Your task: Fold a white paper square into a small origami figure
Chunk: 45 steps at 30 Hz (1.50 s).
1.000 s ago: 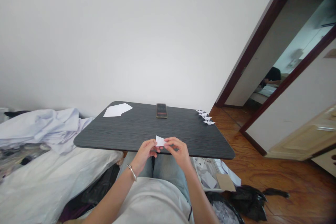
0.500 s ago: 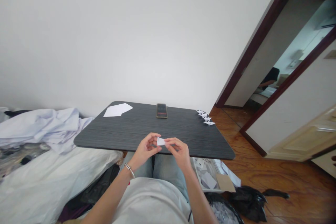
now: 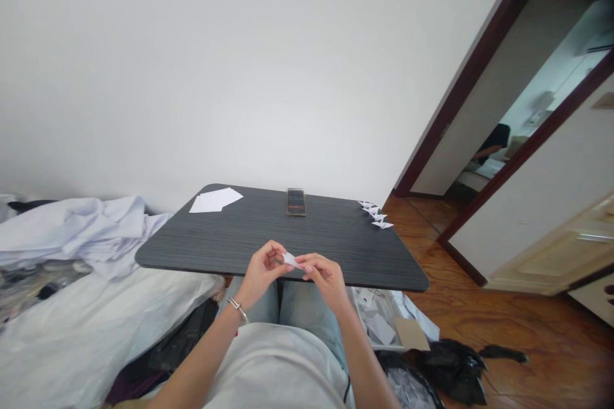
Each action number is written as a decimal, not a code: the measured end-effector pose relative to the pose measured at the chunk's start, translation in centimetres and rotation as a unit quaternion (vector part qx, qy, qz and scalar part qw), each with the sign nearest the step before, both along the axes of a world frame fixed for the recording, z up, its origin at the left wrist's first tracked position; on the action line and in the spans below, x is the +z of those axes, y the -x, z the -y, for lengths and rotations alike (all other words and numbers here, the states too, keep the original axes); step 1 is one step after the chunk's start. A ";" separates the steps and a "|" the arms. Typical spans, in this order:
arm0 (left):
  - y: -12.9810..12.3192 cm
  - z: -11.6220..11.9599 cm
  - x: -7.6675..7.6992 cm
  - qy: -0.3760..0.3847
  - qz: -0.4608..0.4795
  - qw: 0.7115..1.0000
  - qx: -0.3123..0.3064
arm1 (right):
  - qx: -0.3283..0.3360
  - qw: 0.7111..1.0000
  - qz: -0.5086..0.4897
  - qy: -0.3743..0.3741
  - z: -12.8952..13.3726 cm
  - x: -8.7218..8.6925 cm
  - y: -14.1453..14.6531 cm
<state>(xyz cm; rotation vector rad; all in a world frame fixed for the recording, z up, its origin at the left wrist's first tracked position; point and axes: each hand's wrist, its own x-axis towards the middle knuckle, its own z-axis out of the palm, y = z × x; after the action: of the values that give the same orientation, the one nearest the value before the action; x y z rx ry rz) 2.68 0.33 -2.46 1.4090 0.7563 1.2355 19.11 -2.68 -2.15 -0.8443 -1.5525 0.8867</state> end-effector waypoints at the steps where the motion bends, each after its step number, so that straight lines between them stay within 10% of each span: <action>1: 0.0 0.0 0.0 -0.001 -0.001 1.000 -0.001 | -0.002 1.000 0.000 0.002 0.0 -0.1 0.0; 45: -0.1 0.3 0.2 0.010 -0.008 1.000 -0.004 | 0.008 0.997 0.079 0.002 0.3 1.1 -0.8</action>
<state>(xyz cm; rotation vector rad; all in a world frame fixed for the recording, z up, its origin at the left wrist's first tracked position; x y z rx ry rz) 2.83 0.04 -2.29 1.4064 0.7709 1.2081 19.93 -3.01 -1.07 -0.9252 -1.6963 0.8518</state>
